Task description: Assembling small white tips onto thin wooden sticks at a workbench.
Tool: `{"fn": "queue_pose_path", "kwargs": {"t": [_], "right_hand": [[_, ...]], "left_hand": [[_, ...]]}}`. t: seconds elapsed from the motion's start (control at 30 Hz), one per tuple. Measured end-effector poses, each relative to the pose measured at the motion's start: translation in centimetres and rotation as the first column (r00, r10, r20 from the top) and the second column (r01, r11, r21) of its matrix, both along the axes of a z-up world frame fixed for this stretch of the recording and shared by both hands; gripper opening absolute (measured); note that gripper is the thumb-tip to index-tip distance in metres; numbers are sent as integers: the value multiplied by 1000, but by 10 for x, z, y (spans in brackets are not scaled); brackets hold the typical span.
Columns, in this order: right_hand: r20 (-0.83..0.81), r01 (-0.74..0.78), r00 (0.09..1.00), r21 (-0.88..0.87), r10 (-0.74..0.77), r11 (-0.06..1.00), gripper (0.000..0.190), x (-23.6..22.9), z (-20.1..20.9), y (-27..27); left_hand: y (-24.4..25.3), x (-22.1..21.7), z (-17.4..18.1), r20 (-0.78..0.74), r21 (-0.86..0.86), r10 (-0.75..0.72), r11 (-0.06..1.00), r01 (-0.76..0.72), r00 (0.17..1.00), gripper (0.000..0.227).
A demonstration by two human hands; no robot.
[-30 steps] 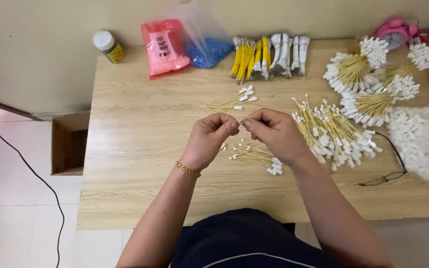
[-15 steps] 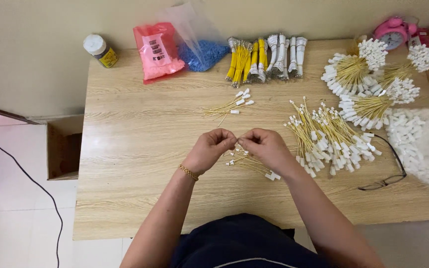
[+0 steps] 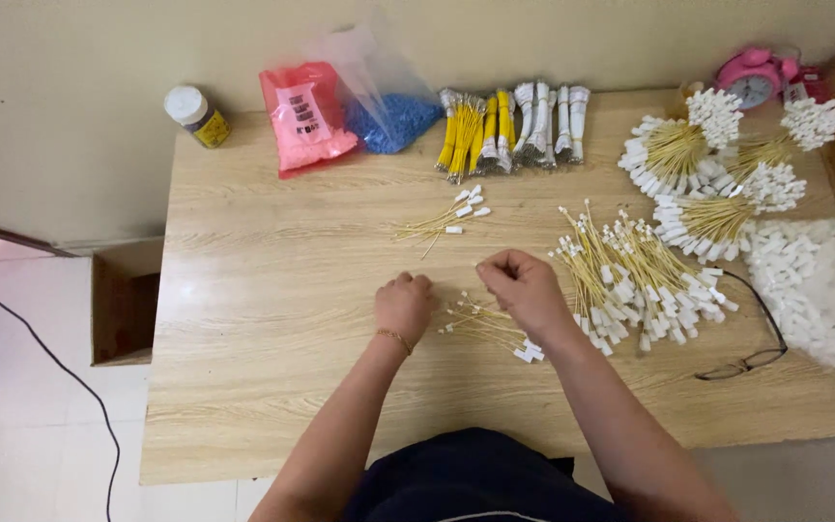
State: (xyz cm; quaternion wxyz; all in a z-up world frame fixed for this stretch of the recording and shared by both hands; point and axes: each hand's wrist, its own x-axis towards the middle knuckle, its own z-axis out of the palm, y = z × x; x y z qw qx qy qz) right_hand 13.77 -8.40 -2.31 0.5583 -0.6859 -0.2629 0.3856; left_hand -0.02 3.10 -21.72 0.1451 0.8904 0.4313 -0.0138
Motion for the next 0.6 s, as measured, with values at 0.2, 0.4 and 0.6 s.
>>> {"fn": "queue_pose_path", "kwargs": {"t": [0.2, 0.4, 0.6], "right_hand": [[-80, -3, 997, 23, 5, 1000, 11, 5, -14, -6], [28, -64, 998, 85, 62, 994, 10, 4, -2, -2], [205, -124, 975, 161, 90, 979, 10, -12, 74, -6]], "left_hand": [[0, 3, -26, -151, 100, -96, 989, 112, 984, 22], [-2, -2, 6, 49, -30, 67, 997, -65, 997, 21], [10, -9, 119, 544, -825, 725, 554, 113, 423, 21]]}}
